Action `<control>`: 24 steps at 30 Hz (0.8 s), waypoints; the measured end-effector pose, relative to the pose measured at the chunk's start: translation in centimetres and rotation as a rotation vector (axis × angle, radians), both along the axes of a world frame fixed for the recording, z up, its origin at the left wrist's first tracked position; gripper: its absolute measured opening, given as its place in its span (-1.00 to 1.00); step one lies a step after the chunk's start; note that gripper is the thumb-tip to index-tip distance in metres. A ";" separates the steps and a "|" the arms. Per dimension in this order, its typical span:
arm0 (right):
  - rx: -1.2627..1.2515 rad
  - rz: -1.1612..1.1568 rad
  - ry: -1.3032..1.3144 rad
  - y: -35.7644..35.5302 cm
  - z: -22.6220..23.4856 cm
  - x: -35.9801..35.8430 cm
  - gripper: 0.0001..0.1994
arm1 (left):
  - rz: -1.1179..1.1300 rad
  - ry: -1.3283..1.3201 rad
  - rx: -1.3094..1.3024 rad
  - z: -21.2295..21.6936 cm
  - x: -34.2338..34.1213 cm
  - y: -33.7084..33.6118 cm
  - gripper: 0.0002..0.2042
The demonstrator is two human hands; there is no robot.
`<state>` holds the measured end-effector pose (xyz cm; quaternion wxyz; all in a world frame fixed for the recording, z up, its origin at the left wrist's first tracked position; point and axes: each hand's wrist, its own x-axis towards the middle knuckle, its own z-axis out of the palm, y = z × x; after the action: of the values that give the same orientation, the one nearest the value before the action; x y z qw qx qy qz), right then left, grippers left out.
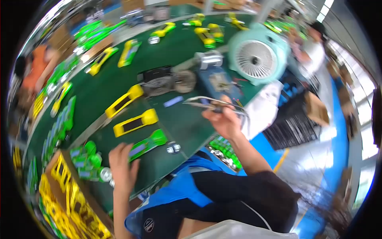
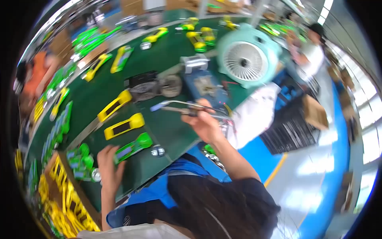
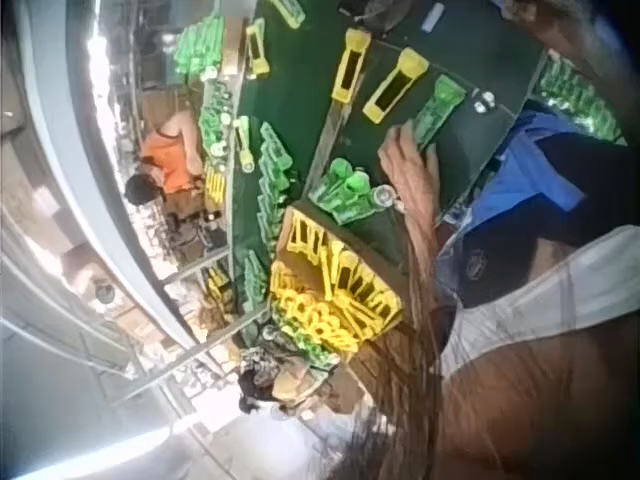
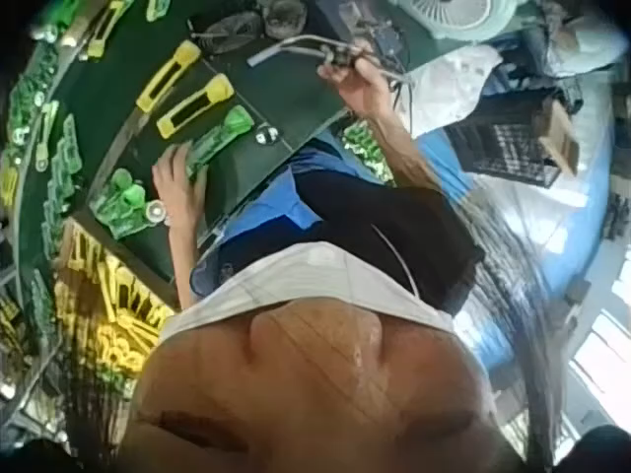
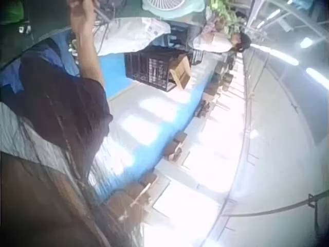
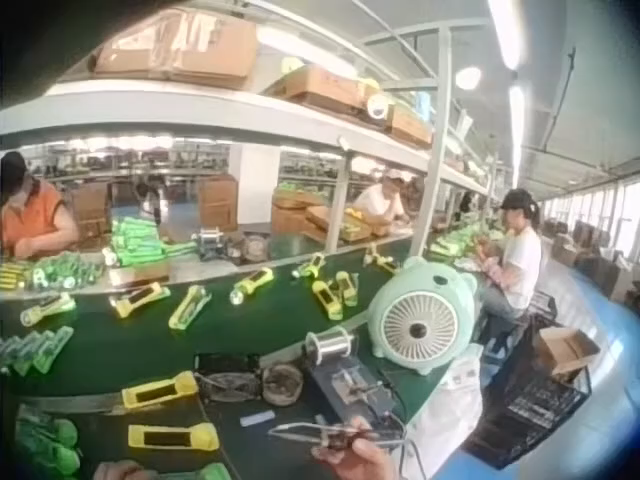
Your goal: Soldering internal wires and circuit boards into plastic flashlight housings on a factory assembly line.
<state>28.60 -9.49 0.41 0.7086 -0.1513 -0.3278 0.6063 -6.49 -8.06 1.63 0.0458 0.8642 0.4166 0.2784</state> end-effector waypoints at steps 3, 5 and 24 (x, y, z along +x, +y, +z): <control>-0.147 0.039 0.144 0.0 -2.3 -2.4 -0.78 | -0.083 0.084 -0.158 -0.4 0.8 2.4 -0.41; -0.090 0.286 0.266 2.6 -3.8 -4.2 -0.72 | -0.050 0.090 -0.178 -2.4 1.0 1.8 -0.51; -0.216 -0.064 -0.405 3.5 -7.6 -6.1 -0.77 | 0.069 -0.246 -0.221 -3.7 2.0 3.4 -0.64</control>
<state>22.49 -5.99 -7.17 0.6270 -0.3553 -0.3913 0.5723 -4.50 -4.62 -2.04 0.1813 0.7984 0.4655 0.3360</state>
